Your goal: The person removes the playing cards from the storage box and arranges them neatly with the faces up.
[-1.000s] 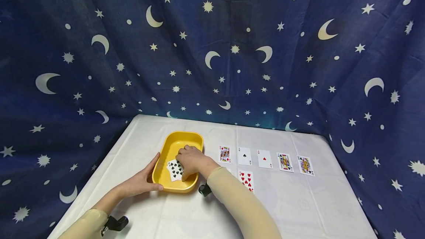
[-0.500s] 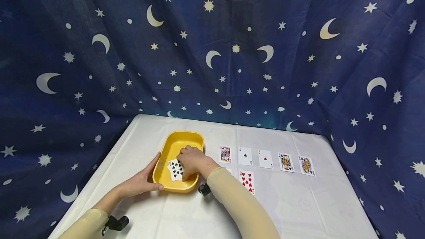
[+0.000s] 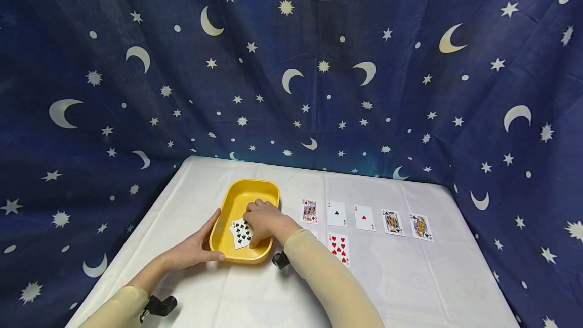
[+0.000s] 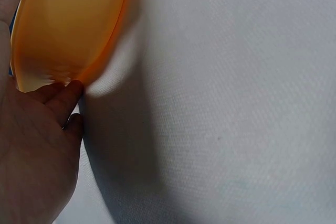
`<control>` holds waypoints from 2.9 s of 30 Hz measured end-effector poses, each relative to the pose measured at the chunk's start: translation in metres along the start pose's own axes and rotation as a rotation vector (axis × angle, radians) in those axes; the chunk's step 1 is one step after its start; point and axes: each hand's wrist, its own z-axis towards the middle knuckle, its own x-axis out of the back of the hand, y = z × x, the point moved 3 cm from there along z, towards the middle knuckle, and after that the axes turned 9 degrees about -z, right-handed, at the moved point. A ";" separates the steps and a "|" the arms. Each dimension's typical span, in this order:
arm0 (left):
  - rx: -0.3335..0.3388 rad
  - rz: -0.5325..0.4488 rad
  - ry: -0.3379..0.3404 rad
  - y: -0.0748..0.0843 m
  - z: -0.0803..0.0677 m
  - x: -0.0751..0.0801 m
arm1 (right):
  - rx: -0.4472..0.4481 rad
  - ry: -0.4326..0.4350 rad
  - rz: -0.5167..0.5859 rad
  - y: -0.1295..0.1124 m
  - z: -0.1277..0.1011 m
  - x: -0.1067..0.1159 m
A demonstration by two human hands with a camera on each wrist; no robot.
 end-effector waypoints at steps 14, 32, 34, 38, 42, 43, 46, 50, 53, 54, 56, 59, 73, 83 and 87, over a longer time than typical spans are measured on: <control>-0.002 -0.002 -0.003 0.000 0.000 0.000 | -0.002 0.001 0.018 0.000 0.000 -0.001; 0.007 -0.026 -0.015 0.003 0.000 0.000 | -0.022 0.088 0.042 0.015 -0.019 0.023; 0.012 -0.026 -0.014 0.003 0.000 0.000 | -0.041 0.101 0.052 0.021 -0.024 0.026; 0.013 -0.019 -0.005 0.001 0.002 -0.001 | -0.073 0.136 0.087 0.033 -0.036 0.032; 0.008 -0.006 0.010 -0.002 0.004 -0.001 | -0.094 0.156 0.123 0.046 -0.051 0.038; 0.009 -0.002 0.012 -0.002 0.004 -0.001 | -0.100 0.159 0.132 0.049 -0.056 0.039; 0.013 0.003 0.014 -0.002 0.005 -0.002 | -0.108 0.182 0.132 0.058 -0.068 0.043; 0.032 0.009 0.017 0.001 0.004 -0.003 | -0.147 0.205 0.121 0.073 -0.086 0.046; 0.046 0.005 0.021 0.002 0.003 -0.003 | -0.185 0.209 0.124 0.084 -0.100 0.047; 0.049 0.004 0.021 0.002 0.002 -0.003 | -0.193 0.214 0.131 0.087 -0.105 0.047; 0.053 0.000 0.020 0.002 0.002 -0.002 | -0.216 0.214 0.130 0.094 -0.115 0.045; 0.054 0.002 0.019 0.001 0.001 -0.002 | -0.236 0.222 0.136 0.104 -0.130 0.040; 0.047 -0.007 0.018 0.000 0.001 -0.001 | -0.327 0.266 0.158 0.142 -0.198 0.010; 0.050 -0.012 0.015 -0.002 0.001 -0.002 | -0.409 0.262 0.187 0.165 -0.249 -0.020; 0.051 -0.014 0.017 -0.001 0.001 -0.002 | -0.422 0.261 0.202 0.167 -0.263 -0.027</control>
